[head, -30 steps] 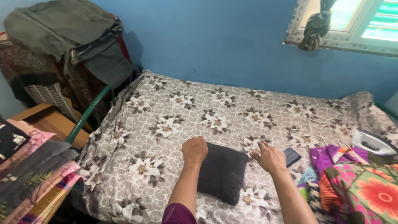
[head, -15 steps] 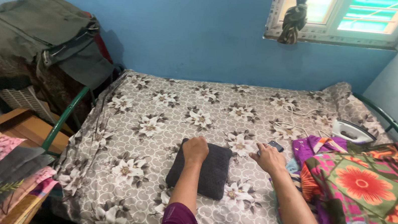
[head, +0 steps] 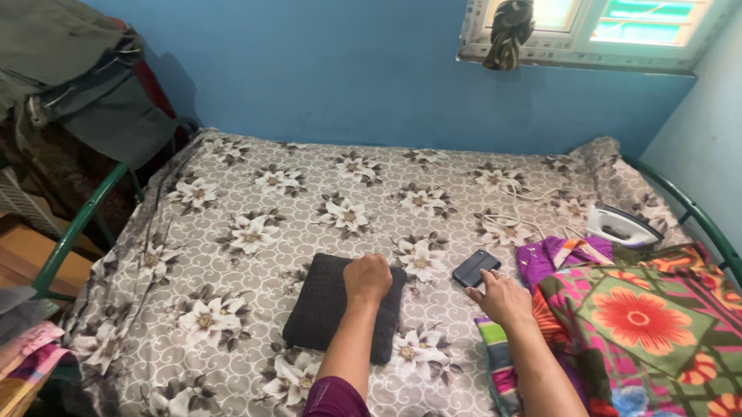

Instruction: The person folds a patterned cloth and a green garment by hand, placing them onto a stack of folded laundry.

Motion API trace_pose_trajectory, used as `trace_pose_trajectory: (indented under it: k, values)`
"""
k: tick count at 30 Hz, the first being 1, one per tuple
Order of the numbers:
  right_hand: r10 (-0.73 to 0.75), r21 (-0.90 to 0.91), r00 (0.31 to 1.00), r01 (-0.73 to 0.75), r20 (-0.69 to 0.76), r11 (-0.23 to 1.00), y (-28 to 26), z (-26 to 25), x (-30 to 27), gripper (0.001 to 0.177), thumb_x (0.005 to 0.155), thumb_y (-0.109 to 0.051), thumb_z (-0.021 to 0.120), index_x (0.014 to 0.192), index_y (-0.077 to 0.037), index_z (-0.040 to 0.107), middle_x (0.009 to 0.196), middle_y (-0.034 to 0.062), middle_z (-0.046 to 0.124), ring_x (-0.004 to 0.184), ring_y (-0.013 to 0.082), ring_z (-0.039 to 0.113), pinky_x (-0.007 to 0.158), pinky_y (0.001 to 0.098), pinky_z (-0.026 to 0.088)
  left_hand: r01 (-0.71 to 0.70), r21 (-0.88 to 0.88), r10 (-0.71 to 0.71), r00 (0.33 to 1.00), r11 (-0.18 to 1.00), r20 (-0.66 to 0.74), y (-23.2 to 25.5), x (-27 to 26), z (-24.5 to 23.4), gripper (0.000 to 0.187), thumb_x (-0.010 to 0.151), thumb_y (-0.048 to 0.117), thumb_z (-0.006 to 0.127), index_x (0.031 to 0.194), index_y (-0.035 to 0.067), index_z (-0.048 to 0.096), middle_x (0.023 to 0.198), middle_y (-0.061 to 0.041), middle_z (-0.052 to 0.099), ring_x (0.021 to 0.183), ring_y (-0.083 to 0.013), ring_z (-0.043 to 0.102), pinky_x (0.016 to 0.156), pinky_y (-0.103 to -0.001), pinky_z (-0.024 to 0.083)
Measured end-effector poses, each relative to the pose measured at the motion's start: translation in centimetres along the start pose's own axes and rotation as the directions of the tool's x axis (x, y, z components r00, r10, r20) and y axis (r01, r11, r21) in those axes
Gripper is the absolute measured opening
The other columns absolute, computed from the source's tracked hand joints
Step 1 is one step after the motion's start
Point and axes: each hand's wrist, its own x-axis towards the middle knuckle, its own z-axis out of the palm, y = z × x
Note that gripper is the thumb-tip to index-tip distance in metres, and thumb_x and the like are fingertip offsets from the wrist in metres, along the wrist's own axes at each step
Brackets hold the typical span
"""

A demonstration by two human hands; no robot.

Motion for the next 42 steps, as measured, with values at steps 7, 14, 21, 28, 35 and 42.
trace_pose_trajectory:
  k: [7, 14, 21, 28, 35, 42]
  values:
    - [0.033, -0.018, 0.999, -0.033, 0.012, 0.999, 2.4, -0.2, -1.2, 0.066, 0.088, -0.064, 0.061, 0.137, -0.020, 0.059, 0.137, 0.0076, 0.063, 0.127, 0.0308, 0.060, 0.099, 0.0480, 0.053, -0.030, -0.010, 0.030, 0.999, 0.999, 0.027, 2.4, 0.1, 1.2, 0.023, 0.085, 0.017, 0.058, 0.080, 0.008, 0.079, 0.085, -0.019, 0.076, 0.083, -0.0375, 0.075, 0.075, -0.048, 0.060]
    - [0.130, -0.006, 0.990, -0.130, 0.061, 0.991, 2.2, -2.8, -3.3, 0.067, 0.090, -0.068, 0.057, 0.142, -0.026, 0.056, 0.140, 0.0053, 0.062, 0.131, 0.0279, 0.058, 0.102, 0.0499, 0.052, -0.084, -0.064, 0.088, 0.994, 0.994, 0.066, 4.2, 0.3, 1.7, 0.025, 0.086, 0.018, 0.057, 0.080, 0.009, 0.080, 0.086, -0.020, 0.075, 0.084, -0.0386, 0.075, 0.076, -0.049, 0.059]
    - [0.194, -0.031, 0.980, -0.192, 0.053, 0.981, 4.8, -1.8, -3.0, 0.065, 0.091, -0.063, 0.060, 0.142, -0.023, 0.056, 0.150, 0.0062, 0.054, 0.135, 0.0289, 0.054, 0.105, 0.0491, 0.050, -0.128, -0.056, 0.132, 0.988, 0.990, 0.079, 5.9, 2.2, 3.3, 0.023, 0.083, 0.018, 0.058, 0.080, 0.010, 0.080, 0.086, -0.021, 0.075, 0.083, -0.0379, 0.075, 0.072, -0.050, 0.059]
    - [0.243, 0.015, 0.970, -0.243, -0.001, 0.970, 7.3, -1.2, -3.5, 0.068, 0.090, -0.060, 0.061, 0.145, -0.020, 0.053, 0.151, 0.0054, 0.052, 0.137, 0.0300, 0.051, 0.108, 0.0490, 0.047, -0.202, -0.082, 0.208, 0.975, 0.976, 0.076, 8.5, 2.6, 4.4, 0.021, 0.084, 0.017, 0.060, 0.079, 0.010, 0.080, 0.085, -0.019, 0.076, 0.082, -0.0371, 0.076, 0.072, -0.050, 0.059]
    - [0.343, 0.001, 0.937, -0.344, 0.069, 0.939, 7.9, -2.2, -5.0, 0.067, 0.090, -0.062, 0.060, 0.144, -0.022, 0.053, 0.152, 0.0040, 0.053, 0.137, 0.0285, 0.053, 0.108, 0.0505, 0.048, -0.256, -0.124, 0.266, 0.962, 0.959, 0.068, 10.4, 2.7, 4.9, 0.018, 0.083, 0.016, 0.062, 0.078, 0.010, 0.078, 0.084, -0.018, 0.076, 0.080, -0.0373, 0.075, 0.071, -0.050, 0.059]
    - [0.363, -0.041, 0.928, -0.361, 0.078, 0.932, 8.3, -1.5, -5.4, 0.067, 0.093, -0.065, 0.055, 0.145, -0.022, 0.053, 0.149, 0.0046, 0.057, 0.135, 0.0295, 0.056, 0.108, 0.0501, 0.049, -0.287, -0.121, 0.298, 0.950, 0.950, 0.093, 11.1, 2.7, 5.7, 0.018, 0.083, 0.014, 0.063, 0.078, 0.008, 0.079, 0.085, -0.019, 0.075, 0.082, -0.0375, 0.075, 0.073, -0.049, 0.060]
